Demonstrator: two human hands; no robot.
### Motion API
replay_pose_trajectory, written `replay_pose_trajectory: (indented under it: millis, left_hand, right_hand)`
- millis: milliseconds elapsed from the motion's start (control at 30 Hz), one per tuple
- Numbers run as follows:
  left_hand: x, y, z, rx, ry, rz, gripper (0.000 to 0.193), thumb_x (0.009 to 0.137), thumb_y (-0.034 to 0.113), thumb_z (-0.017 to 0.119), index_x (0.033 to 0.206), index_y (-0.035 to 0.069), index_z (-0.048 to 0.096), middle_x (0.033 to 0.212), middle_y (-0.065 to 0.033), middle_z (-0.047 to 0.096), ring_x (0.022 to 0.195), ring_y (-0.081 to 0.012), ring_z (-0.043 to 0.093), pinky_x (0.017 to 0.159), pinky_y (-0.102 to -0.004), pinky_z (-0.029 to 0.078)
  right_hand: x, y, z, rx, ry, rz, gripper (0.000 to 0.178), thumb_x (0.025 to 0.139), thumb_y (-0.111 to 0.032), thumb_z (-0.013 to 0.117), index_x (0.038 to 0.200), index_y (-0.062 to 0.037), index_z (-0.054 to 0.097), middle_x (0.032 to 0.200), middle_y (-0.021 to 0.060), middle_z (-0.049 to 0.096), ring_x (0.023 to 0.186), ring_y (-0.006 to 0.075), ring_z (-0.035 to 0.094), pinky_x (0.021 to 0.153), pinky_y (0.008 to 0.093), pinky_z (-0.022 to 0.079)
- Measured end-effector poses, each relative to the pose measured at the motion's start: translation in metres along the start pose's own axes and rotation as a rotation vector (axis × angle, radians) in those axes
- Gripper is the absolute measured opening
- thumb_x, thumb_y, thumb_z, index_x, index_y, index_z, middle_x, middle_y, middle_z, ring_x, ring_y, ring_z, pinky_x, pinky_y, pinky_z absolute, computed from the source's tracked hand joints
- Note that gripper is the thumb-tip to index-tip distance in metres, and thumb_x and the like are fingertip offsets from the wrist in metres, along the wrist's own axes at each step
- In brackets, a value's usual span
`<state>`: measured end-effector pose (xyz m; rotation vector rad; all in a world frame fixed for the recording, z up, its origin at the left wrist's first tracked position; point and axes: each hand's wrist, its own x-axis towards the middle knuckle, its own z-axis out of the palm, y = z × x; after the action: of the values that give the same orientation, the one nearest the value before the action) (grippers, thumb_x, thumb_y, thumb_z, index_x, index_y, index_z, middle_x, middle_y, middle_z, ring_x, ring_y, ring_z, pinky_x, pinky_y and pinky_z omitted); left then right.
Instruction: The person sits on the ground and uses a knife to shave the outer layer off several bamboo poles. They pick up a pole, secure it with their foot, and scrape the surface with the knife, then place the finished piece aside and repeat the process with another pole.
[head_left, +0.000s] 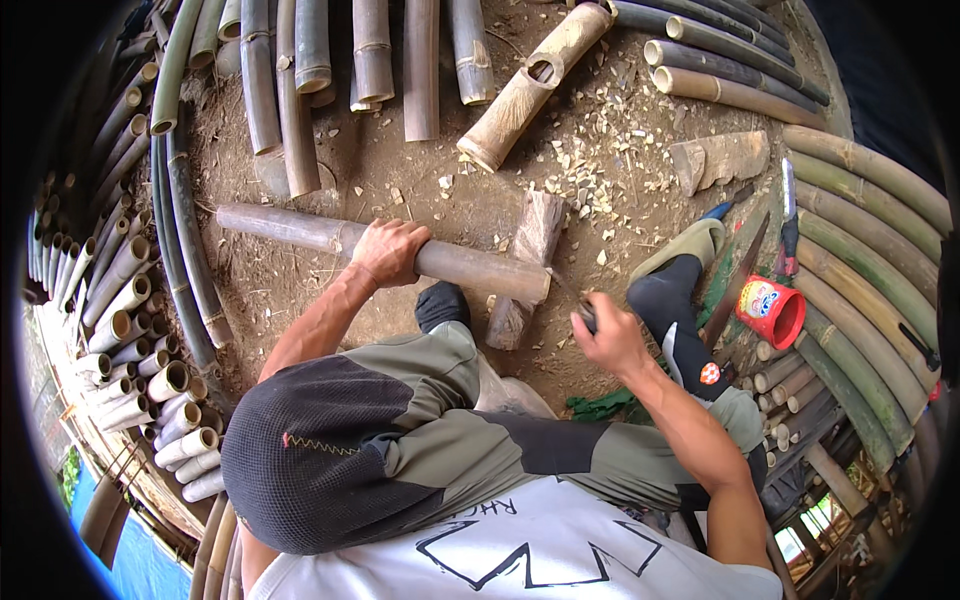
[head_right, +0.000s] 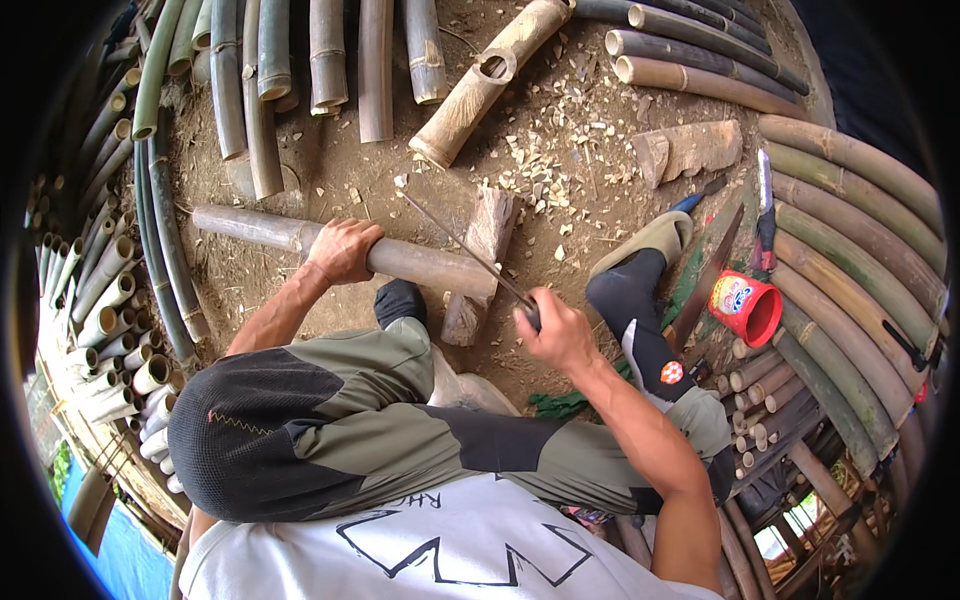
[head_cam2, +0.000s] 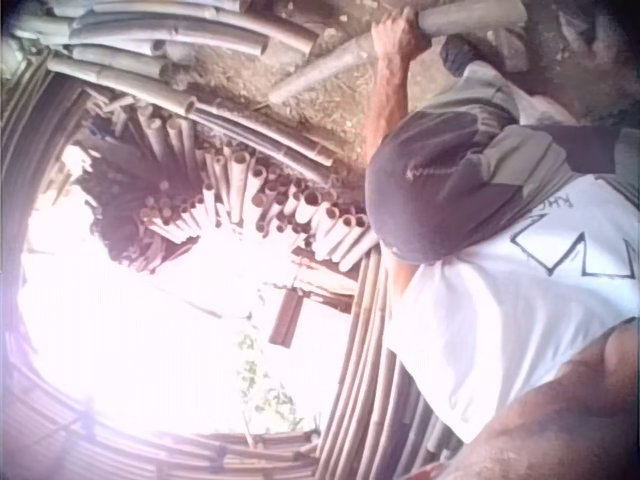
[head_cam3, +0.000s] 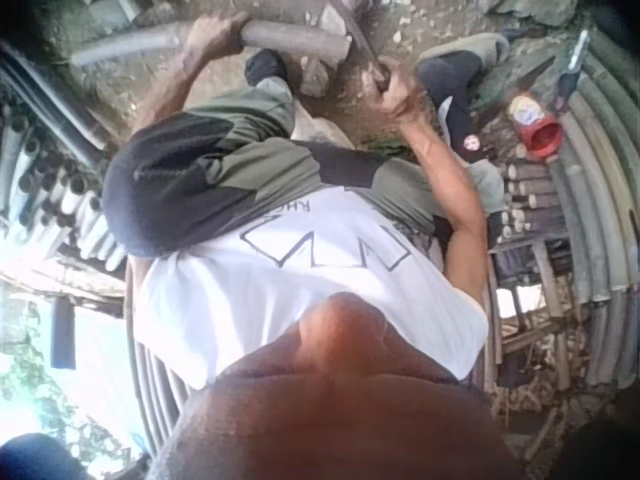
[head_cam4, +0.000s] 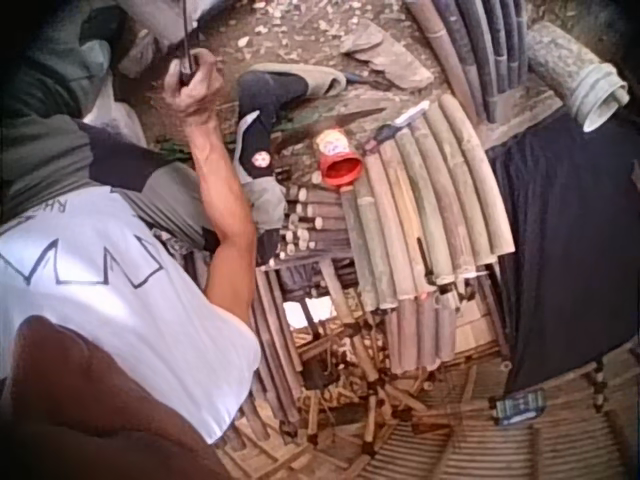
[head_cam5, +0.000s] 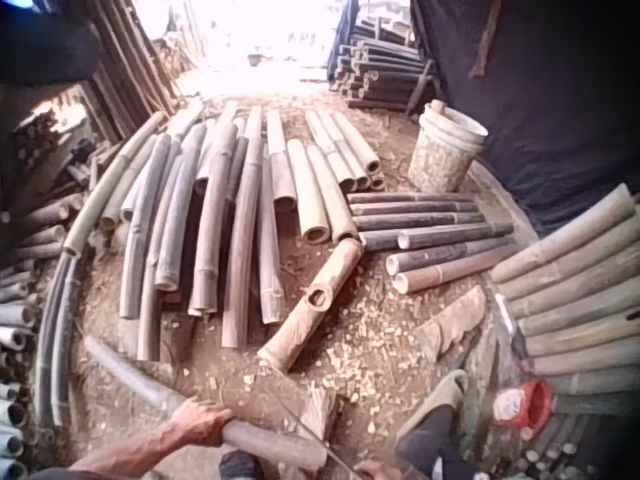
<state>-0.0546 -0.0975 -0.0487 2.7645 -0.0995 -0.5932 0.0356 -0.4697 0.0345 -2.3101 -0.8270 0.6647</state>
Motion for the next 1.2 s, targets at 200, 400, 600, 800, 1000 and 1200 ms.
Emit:
replay_pose_trajectory:
  millis: [200,400,600,800,1000,1200]
  left_hand:
    - [-0.016,-0.003,0.022,0.045,0.278,0.050,0.042,0.066,0.019,0.077,0.104,0.012,0.061,0.093,-0.0065,0.065,0.092,-0.0277,0.065,0.080,-0.0426,0.049]
    - [-0.016,0.003,0.031,0.082,0.468,0.056,0.032,0.077,0.020,0.068,0.107,0.015,0.059,0.095,-0.0031,0.063,0.098,-0.0233,0.063,0.087,-0.0441,0.043]
    - [-0.021,0.007,0.035,0.074,0.421,0.025,0.035,0.075,0.019,0.070,0.108,0.013,0.059,0.099,-0.0038,0.064,0.100,-0.0240,0.063,0.091,-0.0438,0.043]
    - [-0.019,0.007,0.033,0.094,0.424,0.028,0.035,0.074,0.015,0.069,0.108,0.013,0.060,0.098,-0.0043,0.065,0.098,-0.0251,0.063,0.091,-0.0452,0.044]
    - [-0.020,0.006,0.037,0.094,0.420,0.009,0.039,0.072,0.021,0.073,0.108,0.012,0.059,0.101,-0.0042,0.065,0.099,-0.0243,0.063,0.092,-0.0431,0.044]
    - [-0.022,0.007,0.039,0.093,0.443,0.032,0.040,0.073,0.017,0.071,0.110,0.012,0.058,0.101,-0.0053,0.064,0.101,-0.0253,0.063,0.094,-0.0449,0.043]
  right_hand:
    - [0.018,-0.052,-0.035,0.141,-0.108,0.070,0.033,0.097,-0.031,0.062,0.105,0.0002,0.055,0.072,0.0191,0.063,0.062,0.0347,0.068,0.055,0.0429,0.052]
    - [0.005,-0.002,-0.011,-0.133,-0.111,0.018,0.030,0.094,-0.026,0.066,0.104,0.0003,0.056,0.073,0.0189,0.065,0.064,0.0350,0.070,0.057,0.0444,0.055]
    - [0.015,-0.079,-0.039,0.158,0.044,-0.086,0.033,0.097,-0.027,0.064,0.109,0.0026,0.054,0.074,0.0191,0.065,0.062,0.0341,0.069,0.056,0.0421,0.054]
    - [0.008,0.010,-0.004,-0.303,-0.232,0.185,0.032,0.098,-0.028,0.062,0.102,0.0013,0.051,0.066,0.0198,0.062,0.059,0.0367,0.068,0.052,0.0441,0.052]
    - [0.009,-0.061,-0.023,0.152,0.162,-0.162,0.035,0.097,-0.029,0.064,0.105,0.0033,0.054,0.066,0.0140,0.059,0.056,0.0314,0.066,0.051,0.0400,0.051]
    - [0.005,0.003,-0.010,-0.179,-0.335,0.295,0.037,0.096,-0.032,0.063,0.108,0.0018,0.054,0.072,0.0236,0.066,0.065,0.0424,0.069,0.058,0.0497,0.053]
